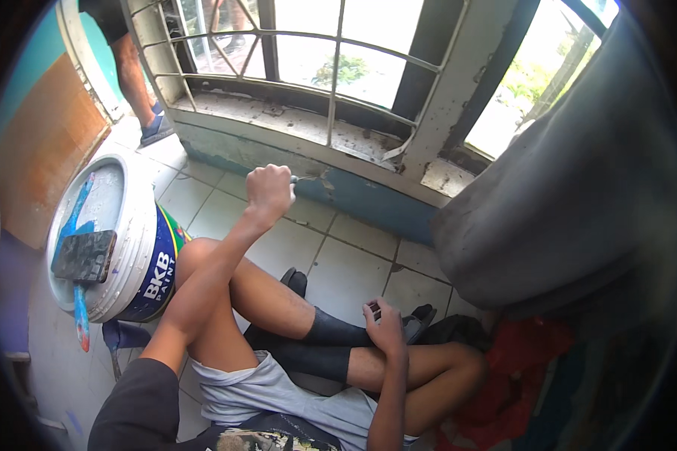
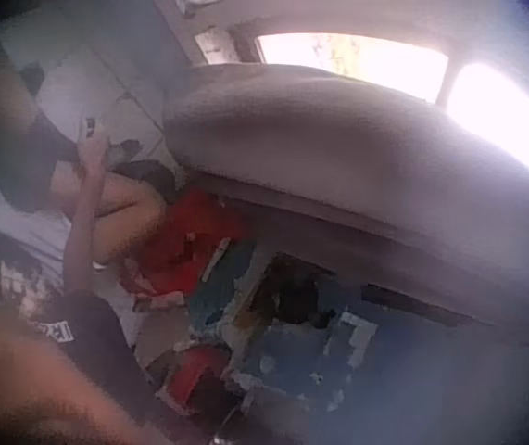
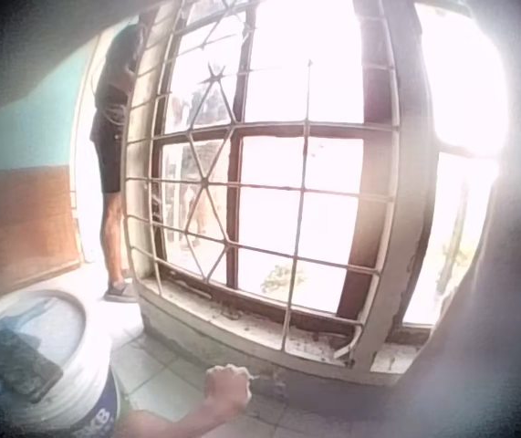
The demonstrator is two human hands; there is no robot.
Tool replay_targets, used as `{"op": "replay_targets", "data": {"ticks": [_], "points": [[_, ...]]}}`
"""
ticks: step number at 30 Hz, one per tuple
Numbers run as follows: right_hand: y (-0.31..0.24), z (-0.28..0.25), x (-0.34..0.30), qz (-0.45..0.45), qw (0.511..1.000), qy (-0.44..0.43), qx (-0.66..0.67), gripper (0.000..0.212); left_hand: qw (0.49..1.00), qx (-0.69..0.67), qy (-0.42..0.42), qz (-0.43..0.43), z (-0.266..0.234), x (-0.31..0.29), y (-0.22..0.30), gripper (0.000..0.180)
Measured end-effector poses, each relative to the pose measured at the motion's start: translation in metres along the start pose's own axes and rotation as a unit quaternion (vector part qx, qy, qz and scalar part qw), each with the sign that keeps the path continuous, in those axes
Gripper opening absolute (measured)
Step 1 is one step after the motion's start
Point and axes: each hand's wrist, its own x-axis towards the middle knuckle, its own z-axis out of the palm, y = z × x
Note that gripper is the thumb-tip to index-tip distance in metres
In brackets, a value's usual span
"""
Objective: The person scrapes old paint off the wall beneath a window using a scraper.
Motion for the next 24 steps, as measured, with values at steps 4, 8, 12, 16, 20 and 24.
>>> {"op": "replay_targets", "data": {"ticks": [4,8,12,16,20,24], "points": [[0.012,-0.003,-0.001,-0.007,1.0,0.001,-0.027,0.017,0.997,-0.066,0.034,-0.037,0.003,-0.015,-0.002,0.022],[0.015,0.005,-0.004,-0.011,1.0,-0.003,-0.016,0.016,0.993,-0.098,0.032,-0.05,-0.01,-0.019,-0.006,0.023],[0.009,0.001,0.001,0.019,1.0,-0.005,-0.001,0.019,0.998,-0.058,0.007,-0.012,0.009,-0.014,-0.001,0.022],[0.029,0.002,0.0,-0.024,0.999,0.005,-0.026,0.016,0.991,-0.12,0.016,-0.053,-0.001,-0.021,0.003,0.02],[0.019,0.005,-0.001,-0.032,0.999,0.008,-0.02,0.016,0.994,-0.092,-0.003,-0.053,0.002,-0.008,-0.011,0.022],[0.011,-0.004,0.001,0.022,0.999,0.002,-0.027,0.018,0.991,-0.119,0.002,-0.066,0.008,-0.009,-0.027,0.02]]}}
